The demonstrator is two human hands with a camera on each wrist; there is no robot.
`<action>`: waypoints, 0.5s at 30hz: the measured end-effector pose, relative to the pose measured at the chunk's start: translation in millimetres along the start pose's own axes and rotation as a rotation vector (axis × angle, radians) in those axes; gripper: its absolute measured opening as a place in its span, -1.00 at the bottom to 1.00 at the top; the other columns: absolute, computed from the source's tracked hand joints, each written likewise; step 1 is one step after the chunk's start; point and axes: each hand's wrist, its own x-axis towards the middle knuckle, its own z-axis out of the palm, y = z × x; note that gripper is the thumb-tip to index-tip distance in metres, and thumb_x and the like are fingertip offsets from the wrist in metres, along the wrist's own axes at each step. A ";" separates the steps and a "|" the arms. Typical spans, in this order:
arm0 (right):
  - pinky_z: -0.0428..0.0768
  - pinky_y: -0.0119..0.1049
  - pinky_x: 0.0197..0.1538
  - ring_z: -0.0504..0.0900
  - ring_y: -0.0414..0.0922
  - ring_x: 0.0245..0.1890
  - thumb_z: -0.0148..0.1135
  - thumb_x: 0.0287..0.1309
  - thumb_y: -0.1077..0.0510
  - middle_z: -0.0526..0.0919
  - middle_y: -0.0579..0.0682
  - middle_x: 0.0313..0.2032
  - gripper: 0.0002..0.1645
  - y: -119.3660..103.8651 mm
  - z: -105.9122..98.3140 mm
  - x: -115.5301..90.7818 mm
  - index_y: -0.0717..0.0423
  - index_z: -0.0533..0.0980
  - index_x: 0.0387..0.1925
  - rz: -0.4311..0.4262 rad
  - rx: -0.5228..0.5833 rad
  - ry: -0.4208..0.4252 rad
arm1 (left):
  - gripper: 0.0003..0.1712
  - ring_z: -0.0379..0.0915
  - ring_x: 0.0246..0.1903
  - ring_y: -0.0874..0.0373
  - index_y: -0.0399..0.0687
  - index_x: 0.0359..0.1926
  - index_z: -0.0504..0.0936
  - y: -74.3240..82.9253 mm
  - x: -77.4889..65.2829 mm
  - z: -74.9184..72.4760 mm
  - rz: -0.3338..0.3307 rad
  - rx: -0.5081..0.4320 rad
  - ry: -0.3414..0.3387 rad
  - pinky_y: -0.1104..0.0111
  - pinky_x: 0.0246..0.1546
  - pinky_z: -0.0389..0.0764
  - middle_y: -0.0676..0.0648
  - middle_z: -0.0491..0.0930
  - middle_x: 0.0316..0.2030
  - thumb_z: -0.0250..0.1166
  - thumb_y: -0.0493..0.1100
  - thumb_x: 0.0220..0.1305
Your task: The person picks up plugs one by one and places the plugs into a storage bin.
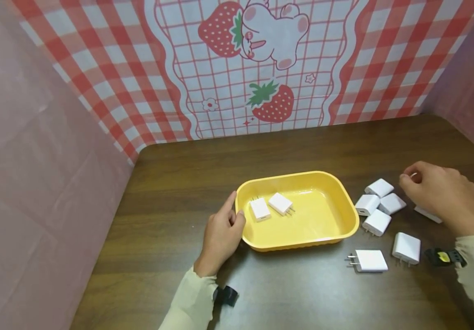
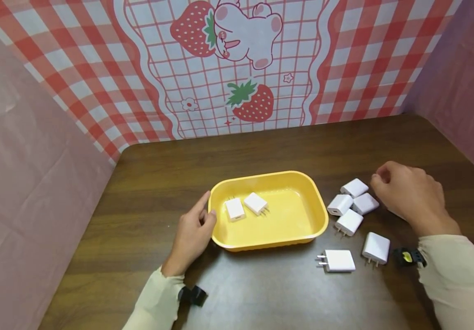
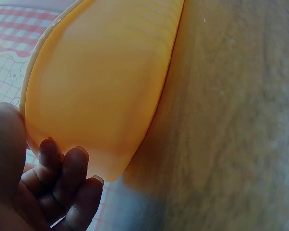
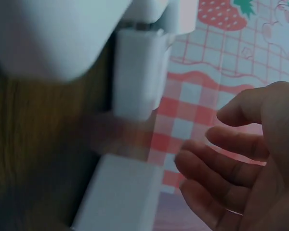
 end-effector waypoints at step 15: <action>0.35 0.42 -0.29 0.36 0.52 -0.06 0.09 0.33 -0.08 0.33 0.55 -0.03 -0.38 43.0 11.4 12.9 0.41 0.41 0.10 0.016 -0.053 -0.030 | -0.35 0.20 -0.72 0.26 -0.14 0.44 0.38 -1.2 -1.3 0.4 -0.044 -0.018 -0.021 0.41 -0.63 0.24 0.13 0.32 -0.72 0.19 -0.14 0.34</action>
